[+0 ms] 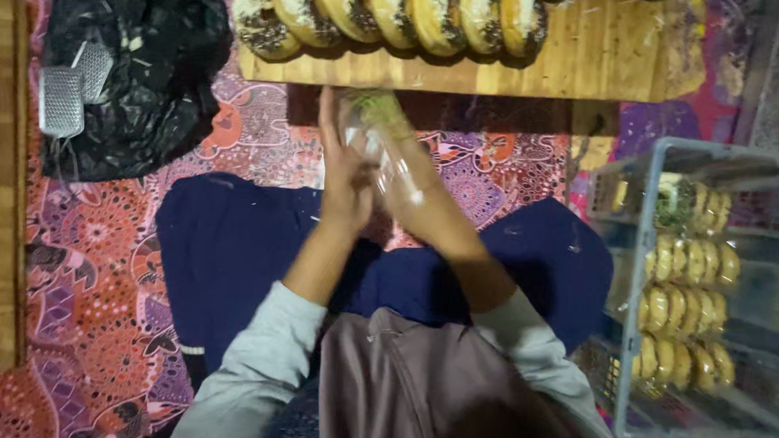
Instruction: The person sits on a patterned mat and repeatedly picks doughnuts from a wooden board, places each into a clear plastic bag, and sets the bagged doughnuts into a grey plastic crate. The doughnuts are topped with dark and white sprinkles.
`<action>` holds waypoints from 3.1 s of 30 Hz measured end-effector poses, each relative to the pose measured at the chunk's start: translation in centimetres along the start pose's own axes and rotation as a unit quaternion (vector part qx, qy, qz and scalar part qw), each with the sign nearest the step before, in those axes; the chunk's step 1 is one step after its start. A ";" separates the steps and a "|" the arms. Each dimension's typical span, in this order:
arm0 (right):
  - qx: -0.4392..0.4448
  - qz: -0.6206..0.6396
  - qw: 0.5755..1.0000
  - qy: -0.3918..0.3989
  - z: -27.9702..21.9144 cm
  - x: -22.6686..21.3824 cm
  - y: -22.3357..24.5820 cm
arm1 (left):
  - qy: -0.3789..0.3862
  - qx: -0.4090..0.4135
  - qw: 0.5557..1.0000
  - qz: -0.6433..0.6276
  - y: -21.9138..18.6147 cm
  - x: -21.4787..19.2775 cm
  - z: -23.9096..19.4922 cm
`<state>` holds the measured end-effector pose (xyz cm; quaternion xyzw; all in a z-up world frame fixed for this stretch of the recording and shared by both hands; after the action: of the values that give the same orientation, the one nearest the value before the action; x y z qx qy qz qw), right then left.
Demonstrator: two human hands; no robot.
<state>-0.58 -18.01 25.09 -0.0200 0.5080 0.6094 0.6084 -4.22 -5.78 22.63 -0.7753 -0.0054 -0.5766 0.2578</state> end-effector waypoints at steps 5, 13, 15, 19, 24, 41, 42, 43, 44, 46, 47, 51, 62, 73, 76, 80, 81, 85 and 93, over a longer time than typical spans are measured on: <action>0.353 0.265 0.891 -0.102 -1.4 -1.4 -6.0 | 0.075 -0.044 0.996 -0.030 0.7 -2.1 5.9; 0.399 0.469 0.658 -0.434 -0.2 -4.7 -22.8 | -0.072 -0.118 0.980 -0.140 -1.2 -0.4 6.4; 0.377 0.424 0.684 -0.458 -0.1 -5.9 -24.3 | -0.091 -0.146 0.973 -0.152 -1.2 -0.2 6.3; 0.346 0.042 0.863 -0.364 0.1 -7.8 -27.3 | -0.118 -0.168 0.962 -0.178 -0.7 -0.8 7.3; 0.302 -0.165 0.894 -0.286 0.5 -8.8 -31.3 | -0.060 -0.186 0.962 -0.190 0.3 -2.0 8.2; 0.149 0.044 0.979 -0.129 1.2 -1.9 3.8 | 0.041 0.038 0.984 -0.169 1.4 0.9 4.1; 0.134 0.058 0.983 -0.115 2.0 -1.6 4.2 | 0.053 0.058 0.983 -0.167 0.9 1.0 4.0; 0.141 0.053 0.981 -0.124 2.1 -1.6 4.7 | 0.052 0.037 0.982 -0.176 0.9 1.0 3.3; 0.147 0.048 0.979 -0.133 2.2 -1.3 4.8 | 0.052 0.016 0.981 -0.186 1.3 1.1 2.6; 0.168 0.024 0.972 -0.160 1.4 -1.0 4.9 | 0.038 0.015 0.994 -0.103 2.4 1.1 0.3; 0.174 0.004 0.968 -0.180 1.5 -0.7 4.5 | 0.031 0.041 0.999 -0.009 3.2 1.6 -0.8; 0.141 -0.040 0.966 -0.214 1.6 0.5 2.5 | 0.019 0.206 0.889 0.408 1.7 1.1 -4.2; 0.223 0.390 0.893 0.009 -0.2 3.6 5.3 | 0.235 0.454 0.505 0.696 -11.2 -0.2 -10.2; -0.022 0.047 0.985 0.164 1.9 6.3 16.9 | -0.147 0.213 0.860 0.440 -15.3 -9.3 -16.1; -0.078 0.019 0.990 0.120 2.8 7.1 17.3 | -0.141 0.247 0.844 0.455 -15.6 -9.5 -15.5; -0.161 0.077 0.980 0.091 2.0 8.2 16.4 | -0.148 0.229 0.810 0.519 -14.4 -9.4 -16.4; -0.158 0.100 0.977 0.103 2.0 8.6 15.7 | -0.158 0.209 0.804 0.533 -14.2 -9.3 -16.5; 0.036 0.038 0.988 0.142 2.2 9.1 11.1 | -0.130 0.285 0.769 0.557 -13.9 -7.8 -17.5; 0.307 0.581 0.713 0.245 -7.2 10.6 8.3 | -0.051 0.379 0.712 0.589 -12.7 -4.5 -18.4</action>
<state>-13.93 -12.88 19.77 0.3184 0.7097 0.6273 -0.0381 -26.02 -0.89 27.33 -0.4868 0.2211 -0.2169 0.8167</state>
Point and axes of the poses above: each hand's wrist, its own z-axis towards the middle knuckle, its own x-axis out of the palm, y = z × x, the point moved 1 cm from there along z, towards the middle knuckle, and after that the axes turned 1 degree about -x, right-handed, at the moved point
